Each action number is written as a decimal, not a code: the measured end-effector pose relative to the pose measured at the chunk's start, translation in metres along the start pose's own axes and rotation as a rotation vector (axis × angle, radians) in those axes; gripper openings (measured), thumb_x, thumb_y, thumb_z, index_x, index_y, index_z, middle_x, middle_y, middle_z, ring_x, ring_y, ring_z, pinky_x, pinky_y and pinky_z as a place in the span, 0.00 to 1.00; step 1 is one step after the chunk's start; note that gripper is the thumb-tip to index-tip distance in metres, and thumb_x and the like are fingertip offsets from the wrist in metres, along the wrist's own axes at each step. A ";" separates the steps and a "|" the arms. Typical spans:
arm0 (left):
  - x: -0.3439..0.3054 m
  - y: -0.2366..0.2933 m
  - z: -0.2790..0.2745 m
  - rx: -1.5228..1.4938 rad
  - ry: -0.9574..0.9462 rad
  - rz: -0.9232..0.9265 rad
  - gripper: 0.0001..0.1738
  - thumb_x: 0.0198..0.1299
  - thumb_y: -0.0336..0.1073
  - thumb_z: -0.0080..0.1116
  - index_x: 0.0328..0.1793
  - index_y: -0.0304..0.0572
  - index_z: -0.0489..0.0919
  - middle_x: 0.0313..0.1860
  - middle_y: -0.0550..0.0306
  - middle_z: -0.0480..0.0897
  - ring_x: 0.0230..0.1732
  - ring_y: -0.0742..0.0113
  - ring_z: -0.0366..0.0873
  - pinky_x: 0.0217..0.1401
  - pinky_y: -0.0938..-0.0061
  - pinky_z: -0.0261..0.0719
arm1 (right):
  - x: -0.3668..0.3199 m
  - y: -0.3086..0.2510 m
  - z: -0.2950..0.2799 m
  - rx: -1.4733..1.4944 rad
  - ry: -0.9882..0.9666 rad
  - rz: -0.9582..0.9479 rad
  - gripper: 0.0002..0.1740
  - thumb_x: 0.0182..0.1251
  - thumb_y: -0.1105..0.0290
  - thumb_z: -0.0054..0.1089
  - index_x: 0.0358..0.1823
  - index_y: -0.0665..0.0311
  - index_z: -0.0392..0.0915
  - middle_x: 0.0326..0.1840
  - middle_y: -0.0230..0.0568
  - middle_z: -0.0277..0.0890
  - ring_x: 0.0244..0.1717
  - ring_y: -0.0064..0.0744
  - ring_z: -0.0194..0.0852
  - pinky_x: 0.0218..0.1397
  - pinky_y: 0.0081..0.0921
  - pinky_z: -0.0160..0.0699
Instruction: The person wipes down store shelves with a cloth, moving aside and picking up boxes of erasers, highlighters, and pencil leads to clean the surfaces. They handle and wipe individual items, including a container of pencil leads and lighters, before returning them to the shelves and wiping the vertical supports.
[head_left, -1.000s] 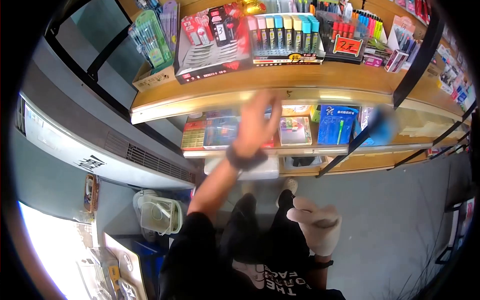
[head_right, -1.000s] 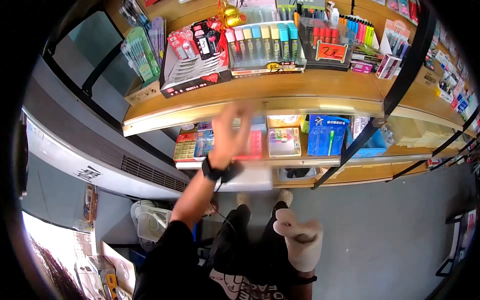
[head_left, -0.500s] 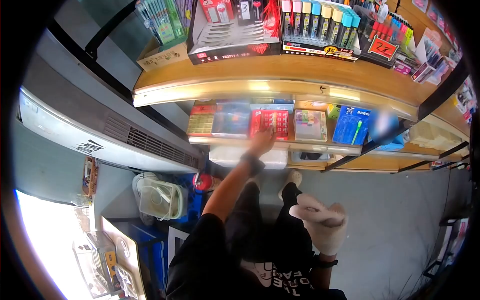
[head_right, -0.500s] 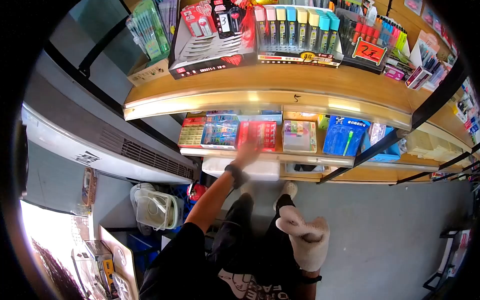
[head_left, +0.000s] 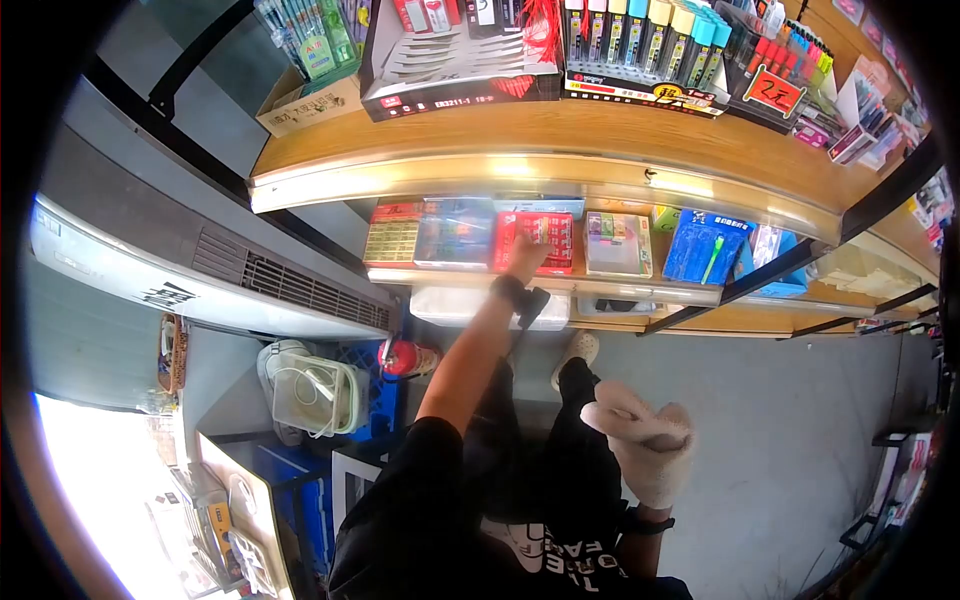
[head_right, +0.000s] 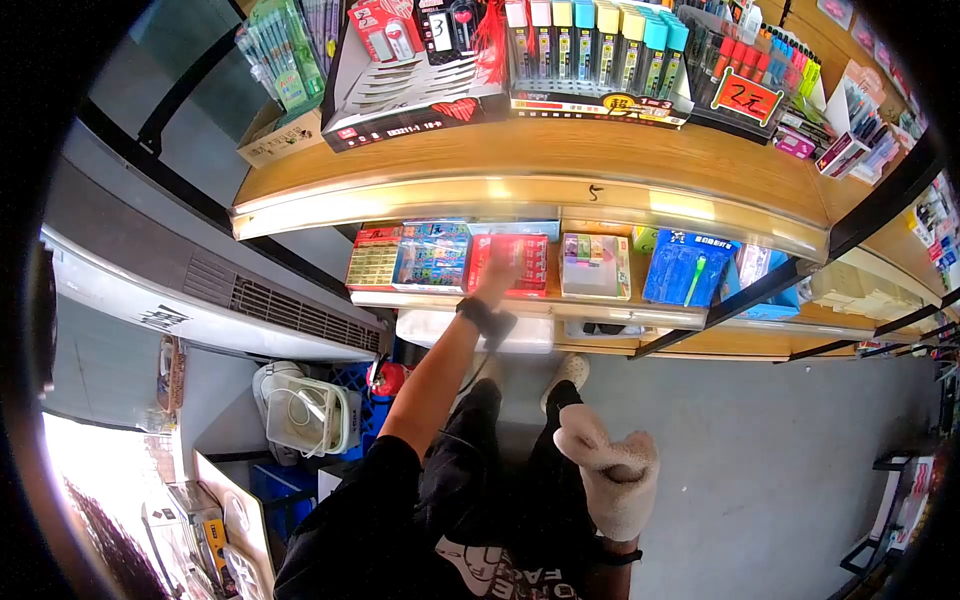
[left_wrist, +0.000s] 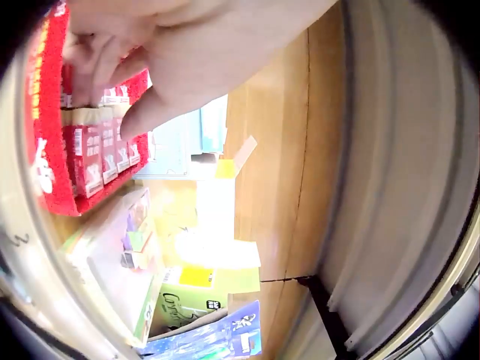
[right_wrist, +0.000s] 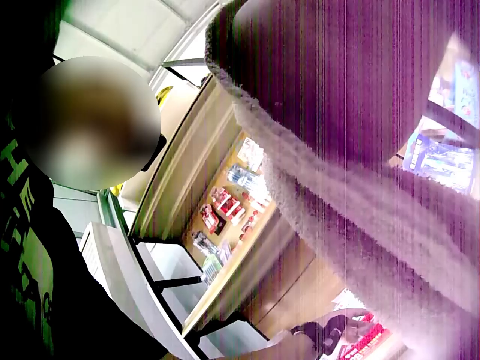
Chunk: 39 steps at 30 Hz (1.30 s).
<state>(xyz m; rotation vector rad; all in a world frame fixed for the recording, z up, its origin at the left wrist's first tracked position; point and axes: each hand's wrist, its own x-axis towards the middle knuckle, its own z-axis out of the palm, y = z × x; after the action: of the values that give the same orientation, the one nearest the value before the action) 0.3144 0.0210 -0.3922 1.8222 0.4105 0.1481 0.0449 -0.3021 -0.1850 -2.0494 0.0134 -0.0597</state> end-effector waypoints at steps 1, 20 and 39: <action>0.000 0.002 -0.001 -0.003 -0.016 -0.031 0.59 0.49 0.26 0.66 0.80 0.24 0.38 0.26 0.54 0.82 0.26 0.64 0.81 0.29 0.69 0.79 | 0.001 -0.002 -0.001 0.003 -0.014 -0.005 0.13 0.45 0.76 0.75 0.36 0.62 0.87 0.31 0.33 0.80 0.32 0.22 0.77 0.33 0.19 0.72; 0.022 -0.017 0.007 0.099 0.088 -0.003 0.43 0.52 0.38 0.73 0.69 0.26 0.62 0.34 0.47 0.87 0.31 0.59 0.86 0.34 0.65 0.84 | 0.014 -0.026 0.000 0.062 -0.029 -0.083 0.11 0.46 0.80 0.76 0.31 0.55 0.90 0.21 0.29 0.62 0.24 0.24 0.58 0.30 0.26 0.55; -0.067 0.047 -0.029 -0.312 0.078 0.118 0.08 0.58 0.32 0.69 0.39 0.36 0.83 0.29 0.62 0.84 0.30 0.77 0.78 0.31 0.79 0.74 | 0.018 -0.041 0.001 0.367 -0.164 -0.126 0.10 0.46 0.87 0.64 0.31 0.68 0.86 0.30 0.39 0.79 0.28 0.24 0.72 0.30 0.21 0.66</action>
<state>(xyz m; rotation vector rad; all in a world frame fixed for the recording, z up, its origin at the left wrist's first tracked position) 0.2530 0.0125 -0.3322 1.5359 0.3146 0.3464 0.0624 -0.2828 -0.1483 -1.6812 -0.2142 0.0268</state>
